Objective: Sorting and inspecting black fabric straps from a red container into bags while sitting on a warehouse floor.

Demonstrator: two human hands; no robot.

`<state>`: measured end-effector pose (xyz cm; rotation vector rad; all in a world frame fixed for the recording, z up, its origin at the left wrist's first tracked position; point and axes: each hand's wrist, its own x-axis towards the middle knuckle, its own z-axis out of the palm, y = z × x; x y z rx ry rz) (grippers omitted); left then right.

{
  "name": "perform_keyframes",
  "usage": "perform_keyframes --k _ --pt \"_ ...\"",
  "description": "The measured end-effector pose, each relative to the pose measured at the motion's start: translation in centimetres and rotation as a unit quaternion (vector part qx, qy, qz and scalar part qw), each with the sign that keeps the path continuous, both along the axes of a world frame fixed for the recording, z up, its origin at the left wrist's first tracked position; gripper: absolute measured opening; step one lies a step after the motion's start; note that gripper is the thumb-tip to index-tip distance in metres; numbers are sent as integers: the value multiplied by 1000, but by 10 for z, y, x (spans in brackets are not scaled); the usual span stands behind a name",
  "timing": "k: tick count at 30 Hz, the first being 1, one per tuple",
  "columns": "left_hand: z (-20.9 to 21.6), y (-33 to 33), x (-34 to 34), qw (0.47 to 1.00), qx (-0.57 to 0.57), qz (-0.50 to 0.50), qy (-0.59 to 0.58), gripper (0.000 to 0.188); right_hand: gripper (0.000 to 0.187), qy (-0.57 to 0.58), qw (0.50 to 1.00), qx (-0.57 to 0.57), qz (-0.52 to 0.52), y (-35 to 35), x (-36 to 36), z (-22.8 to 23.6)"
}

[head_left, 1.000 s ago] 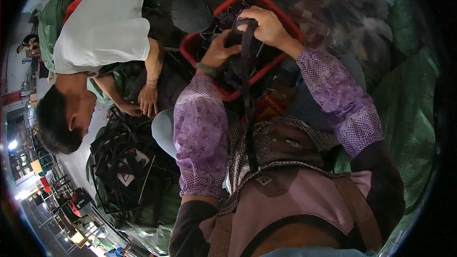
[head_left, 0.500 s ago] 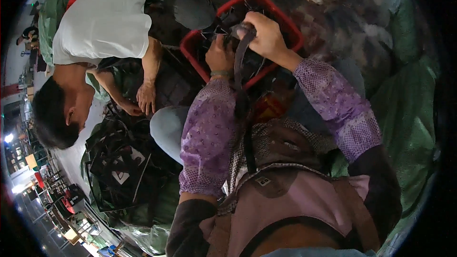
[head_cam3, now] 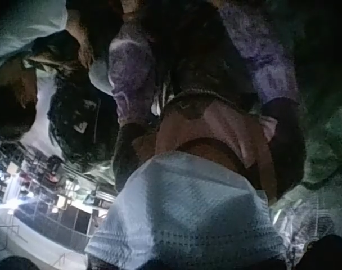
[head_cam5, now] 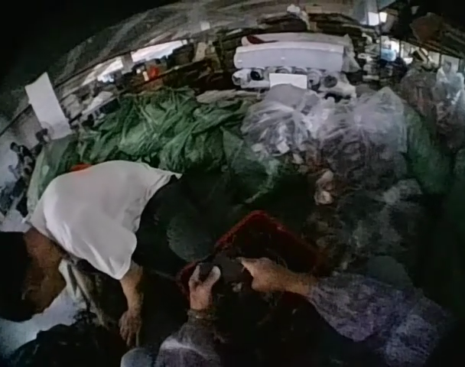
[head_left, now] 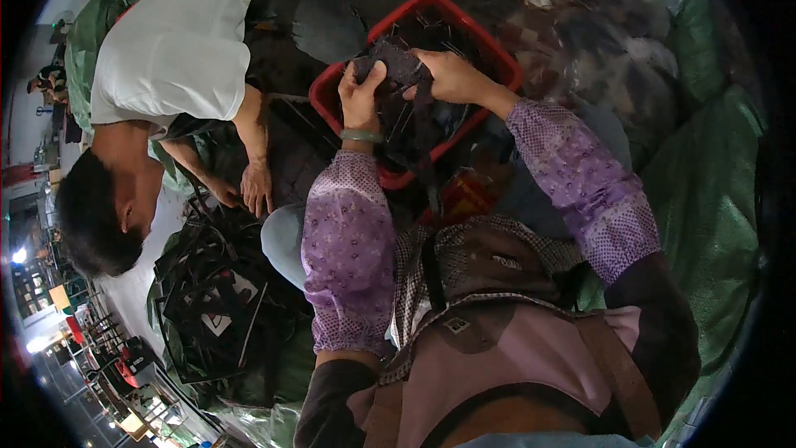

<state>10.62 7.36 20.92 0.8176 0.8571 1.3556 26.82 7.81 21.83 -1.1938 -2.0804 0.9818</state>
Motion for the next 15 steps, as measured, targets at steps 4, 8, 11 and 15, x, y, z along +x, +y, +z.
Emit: perform_keyframes --k 4,8,11,15 --pt "2 -2 1 995 -60 21 -70 16 40 -19 999 46 -5 -3 -7 -2" --pt "-26 4 -1 991 -57 124 17 15 25 -123 985 103 -67 -16 -24 -3" --pt "-39 7 1 984 -64 164 40 15 21 -155 979 115 -72 -19 -27 -1" --pt "-40 7 1 984 -103 148 17 18 26 -206 969 102 -96 -20 -25 3"
